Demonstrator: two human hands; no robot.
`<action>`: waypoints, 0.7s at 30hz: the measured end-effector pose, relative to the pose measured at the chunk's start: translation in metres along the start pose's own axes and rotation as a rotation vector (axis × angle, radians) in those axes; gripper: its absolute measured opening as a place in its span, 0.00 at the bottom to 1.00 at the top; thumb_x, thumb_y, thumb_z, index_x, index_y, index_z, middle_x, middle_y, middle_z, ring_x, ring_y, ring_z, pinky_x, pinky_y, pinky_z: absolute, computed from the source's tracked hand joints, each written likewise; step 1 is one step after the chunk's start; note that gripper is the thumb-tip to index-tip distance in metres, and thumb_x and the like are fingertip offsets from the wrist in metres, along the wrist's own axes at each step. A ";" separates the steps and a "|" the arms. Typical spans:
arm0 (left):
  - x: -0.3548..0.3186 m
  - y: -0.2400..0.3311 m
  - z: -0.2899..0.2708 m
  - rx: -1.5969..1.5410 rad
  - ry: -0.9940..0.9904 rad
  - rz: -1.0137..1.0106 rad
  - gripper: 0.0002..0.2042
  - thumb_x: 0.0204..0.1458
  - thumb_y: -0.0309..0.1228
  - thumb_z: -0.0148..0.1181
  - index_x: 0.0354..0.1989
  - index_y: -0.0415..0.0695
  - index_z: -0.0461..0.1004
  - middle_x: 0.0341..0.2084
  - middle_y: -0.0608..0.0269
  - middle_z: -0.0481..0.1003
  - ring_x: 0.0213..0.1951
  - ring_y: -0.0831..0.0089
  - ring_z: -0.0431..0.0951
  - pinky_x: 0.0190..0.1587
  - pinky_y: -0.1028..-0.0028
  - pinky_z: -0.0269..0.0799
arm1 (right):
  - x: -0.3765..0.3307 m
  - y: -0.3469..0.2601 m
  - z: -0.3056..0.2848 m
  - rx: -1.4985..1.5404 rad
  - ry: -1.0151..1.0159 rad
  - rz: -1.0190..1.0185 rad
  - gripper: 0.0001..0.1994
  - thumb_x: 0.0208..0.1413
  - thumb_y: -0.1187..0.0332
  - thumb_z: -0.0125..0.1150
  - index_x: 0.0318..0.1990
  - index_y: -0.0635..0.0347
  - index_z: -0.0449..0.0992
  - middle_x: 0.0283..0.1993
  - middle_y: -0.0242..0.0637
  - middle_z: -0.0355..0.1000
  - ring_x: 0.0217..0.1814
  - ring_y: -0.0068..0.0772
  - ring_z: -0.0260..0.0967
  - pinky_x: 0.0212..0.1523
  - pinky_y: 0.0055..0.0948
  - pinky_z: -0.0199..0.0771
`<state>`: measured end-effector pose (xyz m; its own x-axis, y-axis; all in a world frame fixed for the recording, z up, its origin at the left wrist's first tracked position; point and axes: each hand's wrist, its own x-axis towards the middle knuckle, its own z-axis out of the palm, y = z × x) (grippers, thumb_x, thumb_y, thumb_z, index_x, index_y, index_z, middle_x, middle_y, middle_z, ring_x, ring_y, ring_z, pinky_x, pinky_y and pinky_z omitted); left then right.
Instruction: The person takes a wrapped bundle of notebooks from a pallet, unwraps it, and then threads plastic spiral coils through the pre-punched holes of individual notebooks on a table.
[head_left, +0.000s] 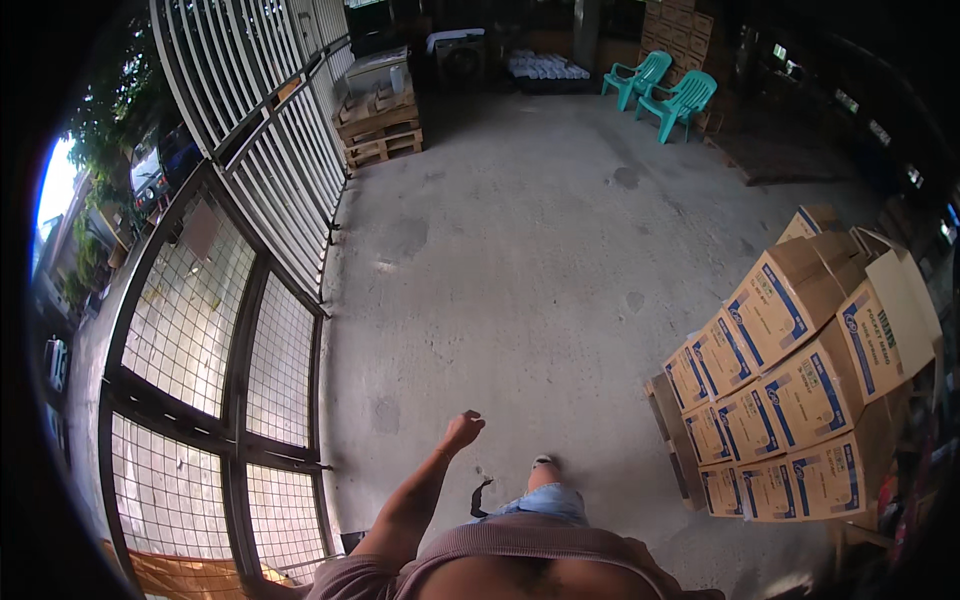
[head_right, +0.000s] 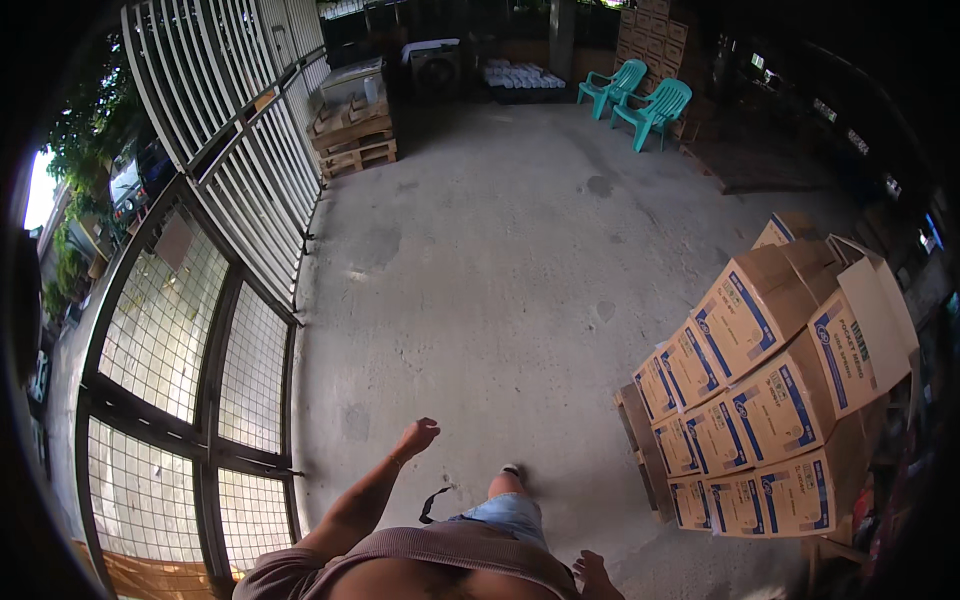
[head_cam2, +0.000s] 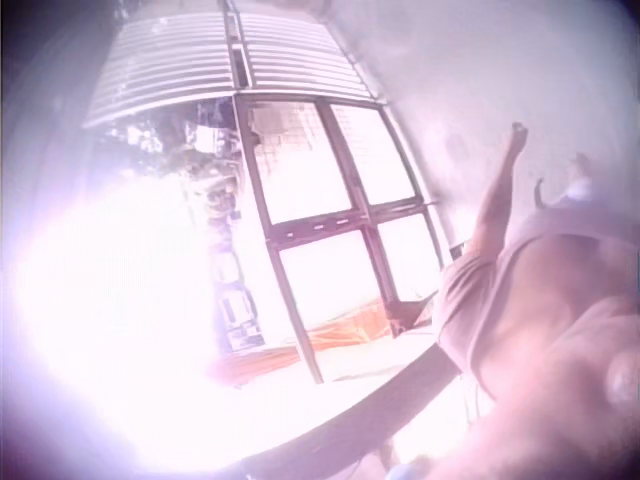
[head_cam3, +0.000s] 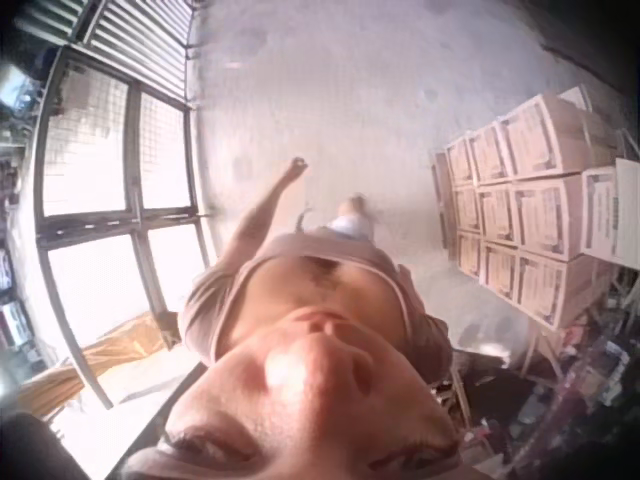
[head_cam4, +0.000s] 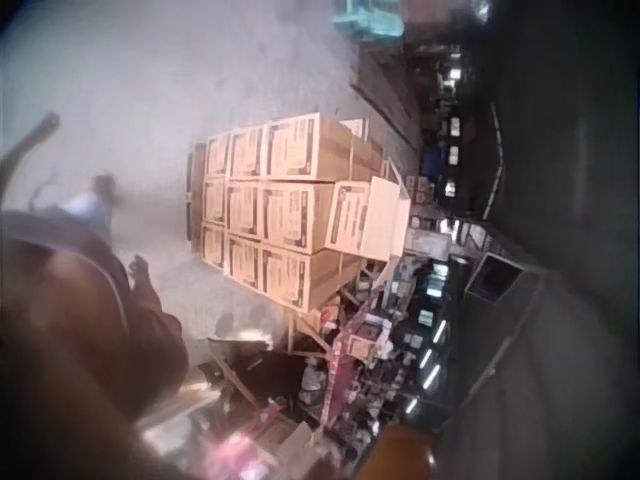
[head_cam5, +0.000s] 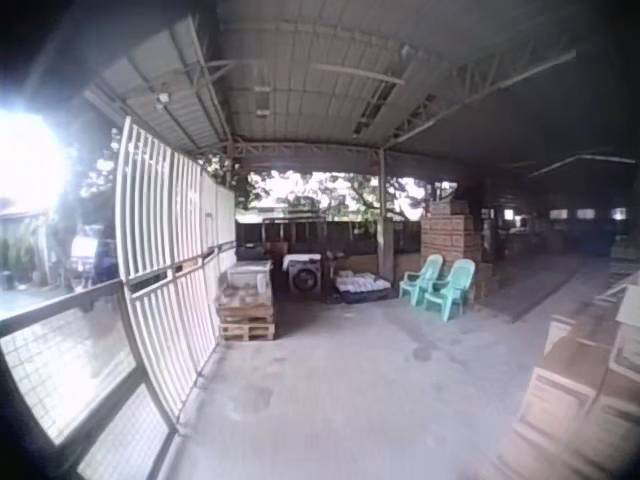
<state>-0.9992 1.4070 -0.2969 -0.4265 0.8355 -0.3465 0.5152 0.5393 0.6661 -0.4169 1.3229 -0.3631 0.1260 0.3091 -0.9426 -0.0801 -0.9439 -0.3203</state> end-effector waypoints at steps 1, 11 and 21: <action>0.055 0.044 -0.010 -0.057 0.006 0.101 0.18 0.53 0.41 0.60 0.49 0.44 0.77 0.36 0.47 0.81 0.44 0.52 0.81 0.47 0.60 0.76 | 0.012 -0.031 0.006 0.061 0.069 0.054 0.16 0.56 0.60 0.60 0.50 0.49 0.70 0.44 0.38 0.68 0.44 0.41 0.69 0.41 0.51 0.68; 0.388 0.100 -0.078 -0.024 -0.079 -0.154 0.22 0.48 0.45 0.65 0.48 0.44 0.79 0.40 0.44 0.80 0.47 0.49 0.80 0.51 0.59 0.75 | 0.182 -0.564 0.281 0.034 0.034 -0.336 0.09 0.55 0.62 0.57 0.43 0.45 0.69 0.36 0.30 0.65 0.39 0.31 0.66 0.33 0.39 0.64; 0.616 0.043 -0.207 -0.191 0.149 -1.076 0.12 0.49 0.33 0.58 0.38 0.39 0.77 0.28 0.55 0.79 0.25 0.61 0.82 0.23 0.60 0.75 | 0.141 -1.009 0.732 -0.465 -0.561 -0.808 0.17 0.61 0.56 0.60 0.55 0.48 0.74 0.51 0.26 0.74 0.51 0.25 0.72 0.50 0.33 0.68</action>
<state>-1.3938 1.9234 -0.3448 -0.6752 -0.0892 -0.7322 -0.2970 0.9415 0.1591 -1.0424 2.4040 -0.2416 -0.5056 0.7557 -0.4163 0.2203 -0.3534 -0.9092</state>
